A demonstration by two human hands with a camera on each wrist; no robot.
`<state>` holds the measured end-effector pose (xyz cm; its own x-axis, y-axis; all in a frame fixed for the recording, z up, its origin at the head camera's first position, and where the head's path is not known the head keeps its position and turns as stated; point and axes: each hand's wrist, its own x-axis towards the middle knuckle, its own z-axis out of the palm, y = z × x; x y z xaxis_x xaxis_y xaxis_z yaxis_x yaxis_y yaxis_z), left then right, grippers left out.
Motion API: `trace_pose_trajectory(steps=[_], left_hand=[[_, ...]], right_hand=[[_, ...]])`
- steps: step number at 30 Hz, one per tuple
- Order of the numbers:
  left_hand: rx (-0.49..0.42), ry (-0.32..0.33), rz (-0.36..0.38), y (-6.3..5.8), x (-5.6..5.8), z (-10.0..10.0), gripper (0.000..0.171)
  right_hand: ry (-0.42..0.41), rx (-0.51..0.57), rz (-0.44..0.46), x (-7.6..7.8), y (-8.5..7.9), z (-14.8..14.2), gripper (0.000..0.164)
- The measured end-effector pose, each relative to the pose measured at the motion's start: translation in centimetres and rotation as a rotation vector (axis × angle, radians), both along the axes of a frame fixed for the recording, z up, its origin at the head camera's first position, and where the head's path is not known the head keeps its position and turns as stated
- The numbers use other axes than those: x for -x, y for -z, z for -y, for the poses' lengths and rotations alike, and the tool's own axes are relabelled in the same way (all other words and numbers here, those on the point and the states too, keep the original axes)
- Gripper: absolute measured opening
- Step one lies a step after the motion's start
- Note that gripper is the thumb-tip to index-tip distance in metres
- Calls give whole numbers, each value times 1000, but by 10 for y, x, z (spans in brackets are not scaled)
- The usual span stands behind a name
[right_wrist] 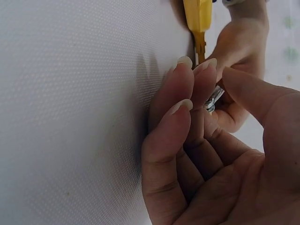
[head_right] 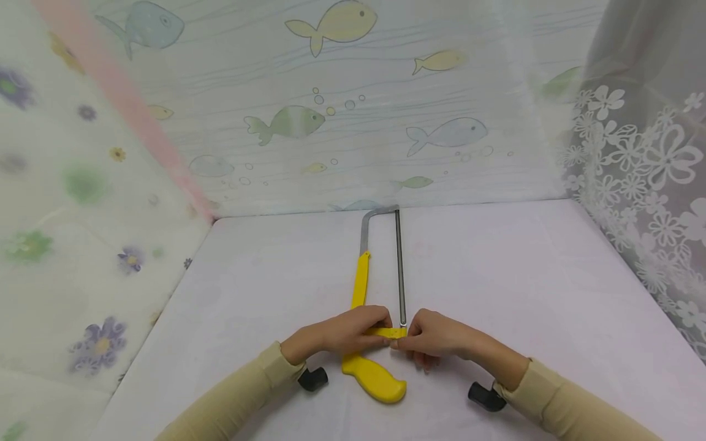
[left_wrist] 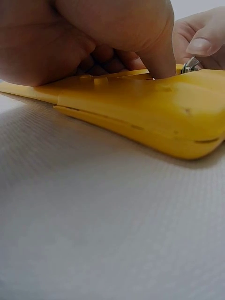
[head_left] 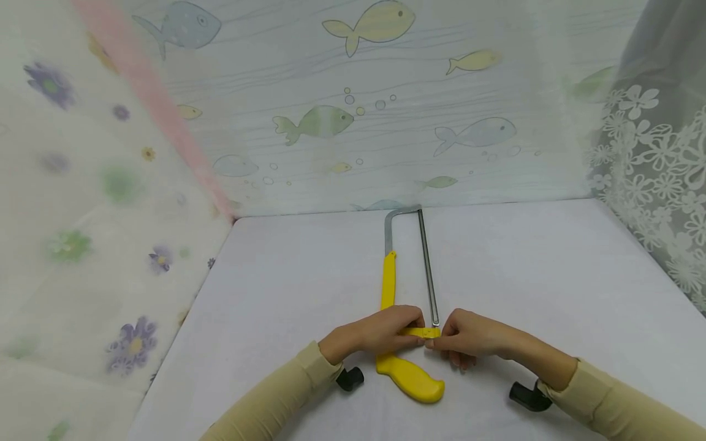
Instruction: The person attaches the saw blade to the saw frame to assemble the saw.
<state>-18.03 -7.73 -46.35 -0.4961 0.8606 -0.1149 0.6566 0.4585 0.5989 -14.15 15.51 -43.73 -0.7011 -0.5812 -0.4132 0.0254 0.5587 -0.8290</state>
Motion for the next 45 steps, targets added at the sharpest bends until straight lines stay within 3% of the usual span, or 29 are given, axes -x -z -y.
trace_pose_trajectory(steps=[18, 37, 45], left_hand=[[-14, -1, 6, -1, -1, 1, 12], [1, -3, 26, -1, 0, 1, 13], [15, 10, 7, -1, 2, 0, 14]], right_hand=[[-12, 22, -8, -2, -3, -4, 37], [-61, 90, 84, 4, -1, -11, 20], [-40, 139, 159, 9, 2, -16, 18]])
